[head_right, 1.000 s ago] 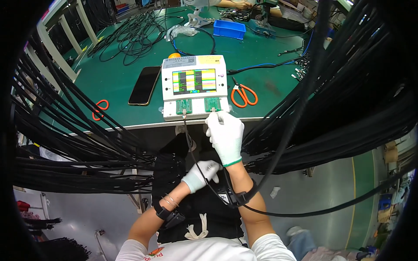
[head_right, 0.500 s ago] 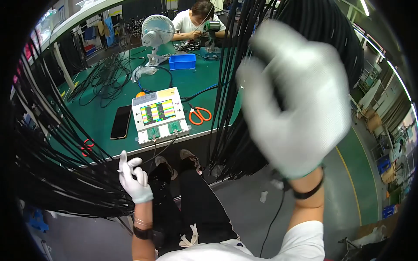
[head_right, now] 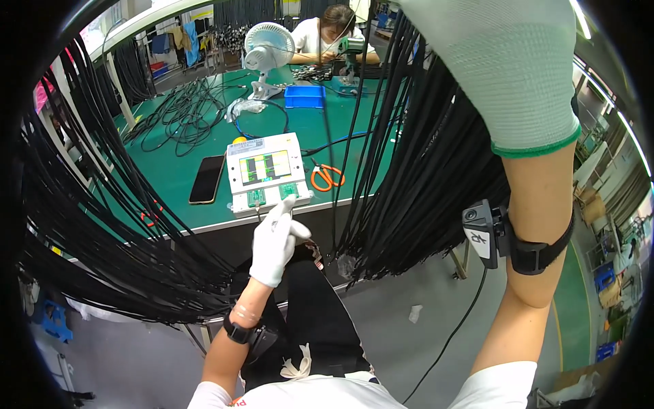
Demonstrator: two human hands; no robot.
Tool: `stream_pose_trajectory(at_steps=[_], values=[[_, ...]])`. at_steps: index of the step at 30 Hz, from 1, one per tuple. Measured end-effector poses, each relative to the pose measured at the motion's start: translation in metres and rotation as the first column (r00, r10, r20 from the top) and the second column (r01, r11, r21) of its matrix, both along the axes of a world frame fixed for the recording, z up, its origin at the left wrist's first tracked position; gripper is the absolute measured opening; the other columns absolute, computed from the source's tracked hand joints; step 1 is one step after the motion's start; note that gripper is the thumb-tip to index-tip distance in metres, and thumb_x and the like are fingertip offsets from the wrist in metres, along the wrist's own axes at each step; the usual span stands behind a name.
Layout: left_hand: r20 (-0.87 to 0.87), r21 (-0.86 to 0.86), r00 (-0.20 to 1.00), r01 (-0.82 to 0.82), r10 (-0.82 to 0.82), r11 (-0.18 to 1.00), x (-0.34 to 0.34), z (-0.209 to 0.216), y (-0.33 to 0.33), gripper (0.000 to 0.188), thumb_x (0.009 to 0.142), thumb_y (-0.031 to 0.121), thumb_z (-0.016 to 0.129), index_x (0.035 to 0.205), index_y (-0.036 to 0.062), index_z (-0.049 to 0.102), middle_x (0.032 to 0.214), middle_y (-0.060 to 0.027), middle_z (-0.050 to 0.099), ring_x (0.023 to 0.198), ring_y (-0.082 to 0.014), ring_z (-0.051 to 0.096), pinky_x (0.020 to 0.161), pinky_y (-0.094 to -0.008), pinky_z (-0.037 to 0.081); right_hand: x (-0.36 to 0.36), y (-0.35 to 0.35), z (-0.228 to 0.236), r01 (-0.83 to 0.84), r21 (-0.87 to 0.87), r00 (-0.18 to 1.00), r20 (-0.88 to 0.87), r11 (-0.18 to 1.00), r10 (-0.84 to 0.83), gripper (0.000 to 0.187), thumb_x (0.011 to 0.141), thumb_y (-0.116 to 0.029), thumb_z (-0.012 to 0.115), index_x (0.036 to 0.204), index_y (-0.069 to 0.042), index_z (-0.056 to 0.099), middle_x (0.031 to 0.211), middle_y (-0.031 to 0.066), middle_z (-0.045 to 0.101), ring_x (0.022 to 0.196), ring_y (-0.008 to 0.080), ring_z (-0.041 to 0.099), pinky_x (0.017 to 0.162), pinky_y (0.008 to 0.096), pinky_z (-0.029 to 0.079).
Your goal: Testing the connectivity and functionality of electrical cable bundles using a specialized testing device on a production line.
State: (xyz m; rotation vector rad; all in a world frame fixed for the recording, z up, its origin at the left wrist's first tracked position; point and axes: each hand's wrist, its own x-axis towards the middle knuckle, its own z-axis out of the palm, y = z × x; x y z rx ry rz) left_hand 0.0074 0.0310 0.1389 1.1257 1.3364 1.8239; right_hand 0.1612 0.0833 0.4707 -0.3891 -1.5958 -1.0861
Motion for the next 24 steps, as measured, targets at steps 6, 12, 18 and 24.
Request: stream_pose_trajectory(at_steps=[6,12,18,24], values=[[-0.043,-0.162,0.985,0.159,-0.168,0.974,0.015,-0.003,0.005,0.04,0.103,0.015,0.048,0.14,0.0012,0.053,0.077,-0.0027,0.069,0.064,-0.005,0.052,0.067,-0.0222,0.045,-0.005,0.011,-0.036,-0.176,-0.292,0.984,-0.035,0.94,0.173,0.037,0.077,-0.014,0.081,0.111,-0.006,0.069,0.092,0.008,0.064,0.081,0.0195,0.062,0.072,0.0329,0.051],[-0.138,-0.128,0.982,-0.15,0.132,0.98,0.036,-0.048,-0.035,0.035,0.104,0.015,0.047,0.133,-0.0043,0.053,0.087,-0.0086,0.072,0.06,-0.0016,0.049,0.062,-0.0188,0.041,-0.051,0.031,-0.221,-0.57,-0.772,0.54,-0.61,-0.282,0.58,0.061,0.085,-0.013,0.074,0.137,-0.001,0.046,0.095,0.0001,0.059,0.079,0.0076,0.055,0.069,0.0249,0.048],[0.904,-0.232,0.418,0.65,-0.086,0.723,0.011,-0.122,-0.023,0.03,0.106,0.034,0.044,0.111,0.0081,0.058,0.096,-0.0175,0.07,0.041,-0.01,0.047,0.034,-0.0236,0.031,-0.023,-0.015,-0.351,-0.275,-0.381,0.628,-0.766,-0.883,0.135,0.024,0.098,-0.015,0.057,0.11,0.002,0.069,0.072,-0.0022,0.06,0.064,0.0039,0.053,0.06,0.0214,0.045],[0.804,-0.396,0.594,0.559,-0.02,0.729,0.014,-0.14,-0.022,0.025,0.098,0.024,0.061,0.11,0.0034,0.068,0.068,-0.0018,0.059,0.049,-0.0084,0.048,0.041,-0.0235,0.036,0.026,-0.047,-0.35,-0.013,-0.877,0.439,-0.437,-0.481,0.785,0.037,0.079,0.005,0.06,0.114,-0.005,0.069,0.095,0.0128,0.066,0.089,0.0303,0.063,0.083,0.0398,0.05]])
